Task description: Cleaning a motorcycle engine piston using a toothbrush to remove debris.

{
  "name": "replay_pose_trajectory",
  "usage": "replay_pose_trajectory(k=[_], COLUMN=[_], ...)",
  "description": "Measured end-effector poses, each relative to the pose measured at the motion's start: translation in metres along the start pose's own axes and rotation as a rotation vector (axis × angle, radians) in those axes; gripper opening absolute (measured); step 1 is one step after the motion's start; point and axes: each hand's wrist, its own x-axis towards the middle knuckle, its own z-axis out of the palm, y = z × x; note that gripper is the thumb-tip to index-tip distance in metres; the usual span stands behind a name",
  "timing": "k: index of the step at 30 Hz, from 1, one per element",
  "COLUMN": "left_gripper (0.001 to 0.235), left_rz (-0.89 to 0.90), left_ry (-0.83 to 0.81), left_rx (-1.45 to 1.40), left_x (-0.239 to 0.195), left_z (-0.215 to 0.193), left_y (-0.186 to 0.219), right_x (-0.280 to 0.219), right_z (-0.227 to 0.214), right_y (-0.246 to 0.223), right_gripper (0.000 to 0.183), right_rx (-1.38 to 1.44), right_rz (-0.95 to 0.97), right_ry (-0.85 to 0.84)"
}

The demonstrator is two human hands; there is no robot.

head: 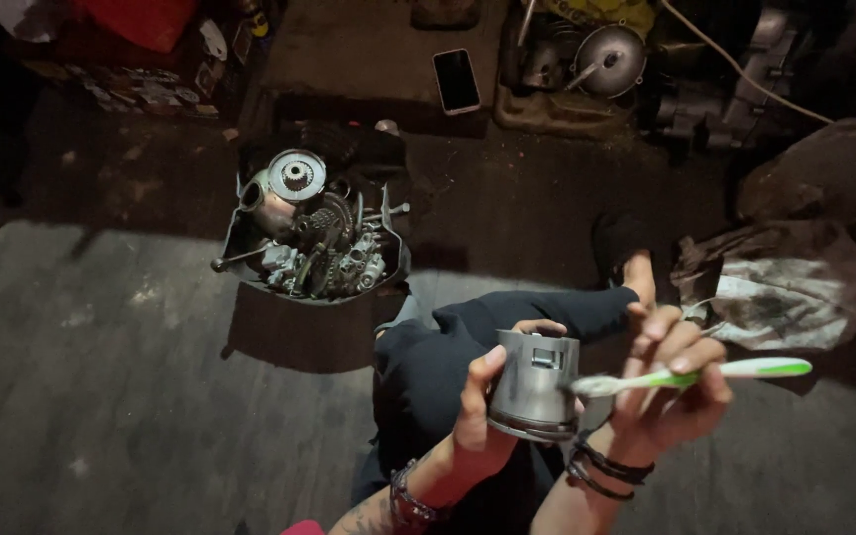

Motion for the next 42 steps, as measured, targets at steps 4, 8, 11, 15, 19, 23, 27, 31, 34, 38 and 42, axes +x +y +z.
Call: replay_pose_trajectory(k=[4, 8, 11, 15, 19, 23, 27, 31, 34, 38, 42], left_gripper=[0.065, 0.065, 0.064, 0.067, 0.066, 0.065, 0.084, 0.088, 0.084, 0.072, 0.082], left_rz=[-0.035, -0.004, -0.011, -0.003, 0.006, 0.016, -0.070, -0.095, -0.065, -0.052, -0.088], left_ry=[0.033, 0.049, 0.023, 0.012, 0.075, 0.034, -0.002, 0.034, 0.056, 0.044, 0.043], left_rx=[-0.047, 0.055, -0.014, 0.031, 0.112, 0.202, 0.391, 0.571, 0.497, 0.330, 0.521], left_x=[-0.001, -0.001, -0.001, -0.001, -0.003, -0.002, 0.001, 0.006, 0.004, 0.006, 0.014], left_z=[0.001, -0.001, -0.002, 0.002, 0.004, 0.015, 0.022, 0.024, 0.020, 0.023, 0.033], left_y=[0.001, -0.001, -0.001, 0.002, 0.002, 0.004, 0.002, 0.002, -0.001, -0.002, 0.004], right_x=[-0.004, -0.006, -0.002, -0.003, -0.007, -0.001, 0.004, 0.006, 0.007, 0.009, 0.008], right_z=[0.006, 0.024, 0.012, 0.003, 0.022, 0.028, -0.009, -0.001, 0.015, 0.010, -0.004], right_y=[0.000, 0.010, 0.009, -0.006, 0.004, 0.005, -0.007, -0.011, -0.004, -0.003, -0.007], right_gripper=[0.025, 0.028, 0.028, 0.026, 0.026, 0.028, 0.026, 0.028, 0.032, 0.030, 0.028], right_rx=[0.030, -0.023, -0.021, 0.001, -0.087, -0.033, 0.017, 0.027, 0.049, -0.049, 0.014], right_rz=[-0.017, 0.030, 0.011, 0.004, -0.030, 0.016, -0.078, -0.084, -0.017, -0.024, -0.022], right_ry=[0.044, -0.184, -0.131, 0.067, -0.140, -0.124, 0.027, -0.004, -0.098, -0.008, -0.002])
